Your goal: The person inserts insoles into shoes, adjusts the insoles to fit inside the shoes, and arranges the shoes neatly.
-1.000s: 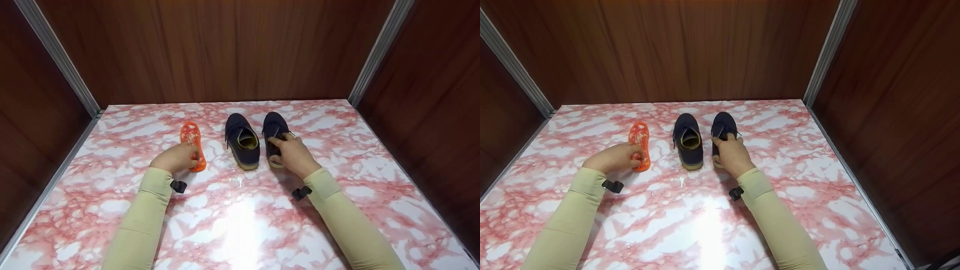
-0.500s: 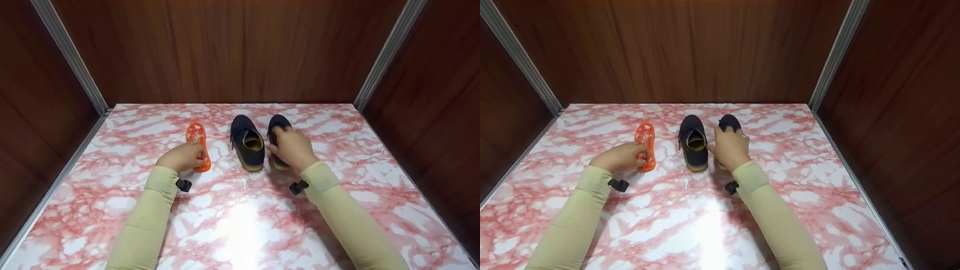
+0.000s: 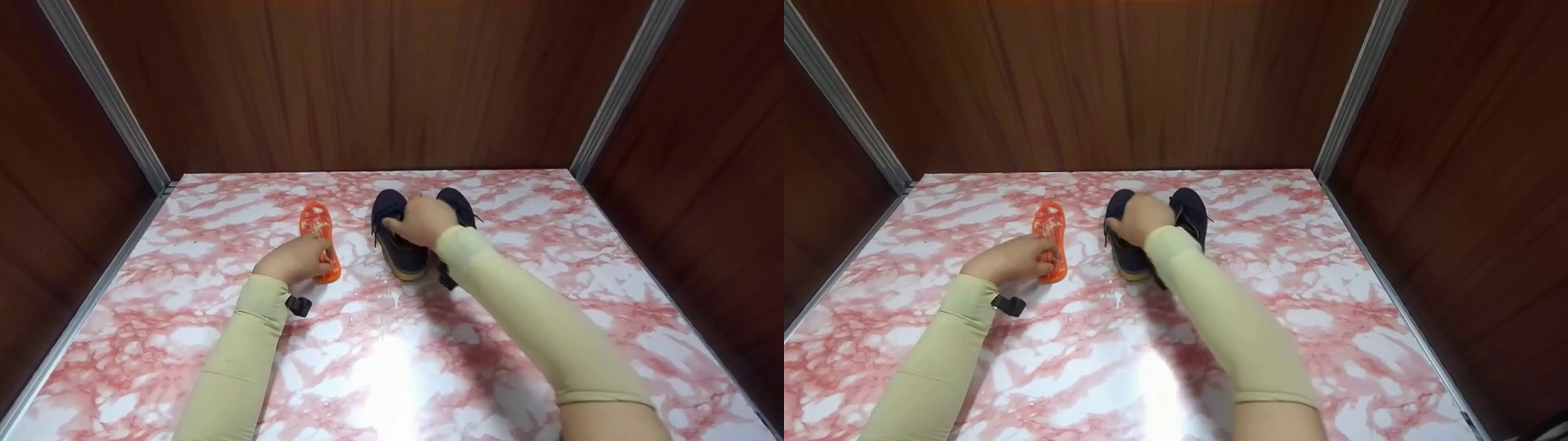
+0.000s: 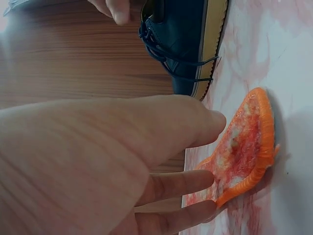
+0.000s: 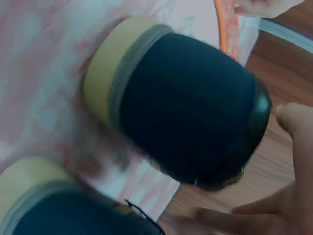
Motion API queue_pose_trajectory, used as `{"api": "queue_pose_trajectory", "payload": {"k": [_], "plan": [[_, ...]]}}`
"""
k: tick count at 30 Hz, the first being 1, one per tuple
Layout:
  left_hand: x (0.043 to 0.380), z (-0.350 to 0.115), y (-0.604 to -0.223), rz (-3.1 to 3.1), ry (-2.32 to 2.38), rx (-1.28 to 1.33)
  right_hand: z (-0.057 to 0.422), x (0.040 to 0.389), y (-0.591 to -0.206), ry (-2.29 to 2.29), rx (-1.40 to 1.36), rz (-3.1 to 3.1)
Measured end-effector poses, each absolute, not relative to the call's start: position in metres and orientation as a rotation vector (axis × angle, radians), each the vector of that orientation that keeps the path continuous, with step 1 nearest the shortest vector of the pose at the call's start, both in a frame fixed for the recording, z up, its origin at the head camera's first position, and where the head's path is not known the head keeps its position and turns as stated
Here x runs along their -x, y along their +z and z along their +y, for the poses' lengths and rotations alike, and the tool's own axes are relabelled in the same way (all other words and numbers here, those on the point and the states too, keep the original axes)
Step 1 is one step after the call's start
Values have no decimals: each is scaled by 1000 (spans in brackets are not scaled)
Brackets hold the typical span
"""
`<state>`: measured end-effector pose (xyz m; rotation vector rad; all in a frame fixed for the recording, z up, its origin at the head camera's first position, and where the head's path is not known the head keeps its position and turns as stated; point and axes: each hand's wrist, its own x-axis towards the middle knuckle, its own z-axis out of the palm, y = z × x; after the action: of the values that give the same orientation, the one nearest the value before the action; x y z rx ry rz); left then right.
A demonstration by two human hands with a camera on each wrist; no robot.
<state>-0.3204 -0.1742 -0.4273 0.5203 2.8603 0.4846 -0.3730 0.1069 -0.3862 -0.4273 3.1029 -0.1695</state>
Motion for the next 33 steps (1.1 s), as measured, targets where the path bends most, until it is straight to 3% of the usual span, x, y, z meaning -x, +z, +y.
{"api": "queue_pose_trajectory", "payload": {"k": [12,33], "plan": [[321,-167,-432,2883,488,-581,83,394,-416,-285,64,2872],[312,-167,-425,2852,457,-535,76,395,-421,-259,26,2891]]}}
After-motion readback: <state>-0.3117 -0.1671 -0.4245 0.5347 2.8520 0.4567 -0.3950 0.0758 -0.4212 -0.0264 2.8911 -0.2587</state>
